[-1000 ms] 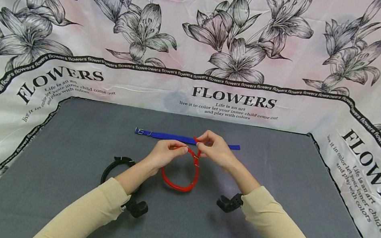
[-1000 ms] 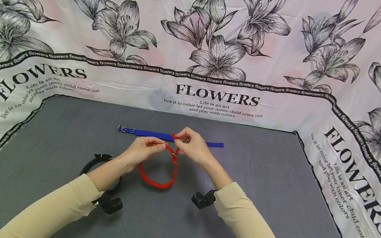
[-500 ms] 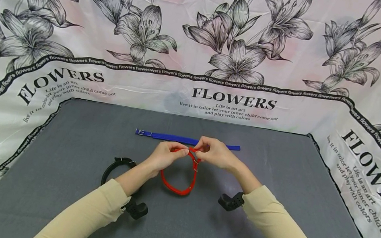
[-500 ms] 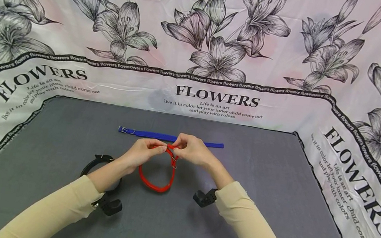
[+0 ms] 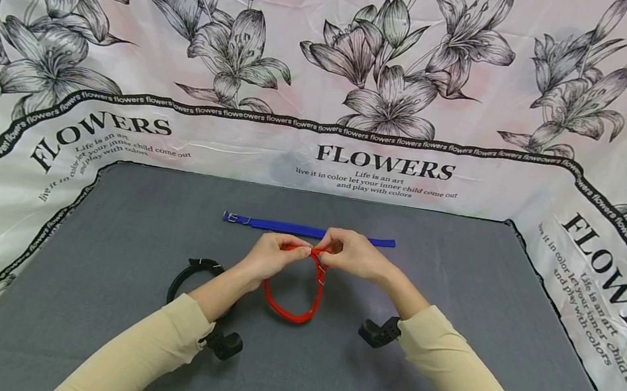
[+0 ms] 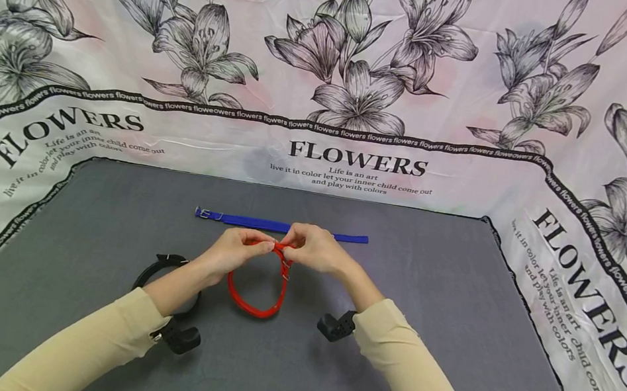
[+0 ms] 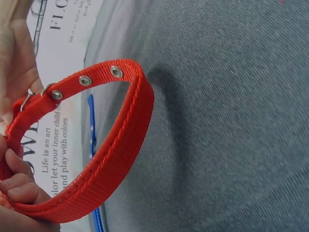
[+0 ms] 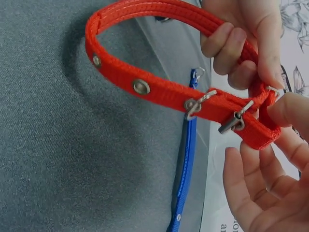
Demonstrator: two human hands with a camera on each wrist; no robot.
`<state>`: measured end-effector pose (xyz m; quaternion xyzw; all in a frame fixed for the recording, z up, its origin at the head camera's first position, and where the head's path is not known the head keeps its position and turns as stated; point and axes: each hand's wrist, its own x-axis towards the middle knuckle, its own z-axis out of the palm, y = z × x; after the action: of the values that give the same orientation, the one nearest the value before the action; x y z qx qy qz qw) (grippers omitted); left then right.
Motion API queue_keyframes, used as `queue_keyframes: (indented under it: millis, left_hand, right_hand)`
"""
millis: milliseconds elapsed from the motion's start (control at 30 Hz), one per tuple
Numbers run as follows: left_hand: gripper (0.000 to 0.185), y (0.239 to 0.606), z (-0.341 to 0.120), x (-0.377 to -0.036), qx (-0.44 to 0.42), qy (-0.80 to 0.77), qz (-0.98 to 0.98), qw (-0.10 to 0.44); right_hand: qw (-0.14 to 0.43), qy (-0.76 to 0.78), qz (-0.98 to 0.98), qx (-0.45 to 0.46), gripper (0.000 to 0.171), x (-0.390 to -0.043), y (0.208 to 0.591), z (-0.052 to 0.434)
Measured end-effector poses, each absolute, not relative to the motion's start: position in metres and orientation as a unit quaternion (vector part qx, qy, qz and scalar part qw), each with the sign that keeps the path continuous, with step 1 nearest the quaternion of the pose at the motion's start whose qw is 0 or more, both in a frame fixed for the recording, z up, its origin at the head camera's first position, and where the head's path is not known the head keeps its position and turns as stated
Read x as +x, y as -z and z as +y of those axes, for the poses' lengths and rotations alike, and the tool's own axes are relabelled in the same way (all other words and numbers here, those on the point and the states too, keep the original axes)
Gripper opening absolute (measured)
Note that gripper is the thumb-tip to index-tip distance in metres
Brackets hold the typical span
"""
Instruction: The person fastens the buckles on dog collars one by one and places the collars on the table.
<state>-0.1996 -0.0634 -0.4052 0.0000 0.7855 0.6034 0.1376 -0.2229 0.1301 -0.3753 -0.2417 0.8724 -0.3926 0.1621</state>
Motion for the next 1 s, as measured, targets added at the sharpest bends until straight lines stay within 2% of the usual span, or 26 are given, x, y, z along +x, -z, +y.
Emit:
queue_keyframes:
  millis: [267, 467, 733, 1000]
  left_hand:
    - [0.025, 0.406, -0.064, -0.2, 0.014, -0.59, 0.795, 0.14]
    - [0.023, 0.407, -0.065, -0.202, 0.003, -0.601, 0.787, 0.138]
    - [0.026, 0.407, -0.064, -0.204, -0.02, -0.614, 0.777, 0.137]
    - [0.029, 0.408, -0.061, -0.202, -0.029, -0.61, 0.779, 0.144]
  right_hand:
    - [0.149, 0.395, 0.872, -0.248, 0.008, -0.22, 0.376, 0.129]
    - [0.144, 0.446, 0.86, -0.203, 0.012, -0.219, 0.383, 0.128]
    - [0.159, 0.509, 0.832, -0.152, 0.012, -0.219, 0.384, 0.13]
    - [0.17, 0.506, 0.83, -0.163, 0.007, -0.219, 0.387, 0.131]
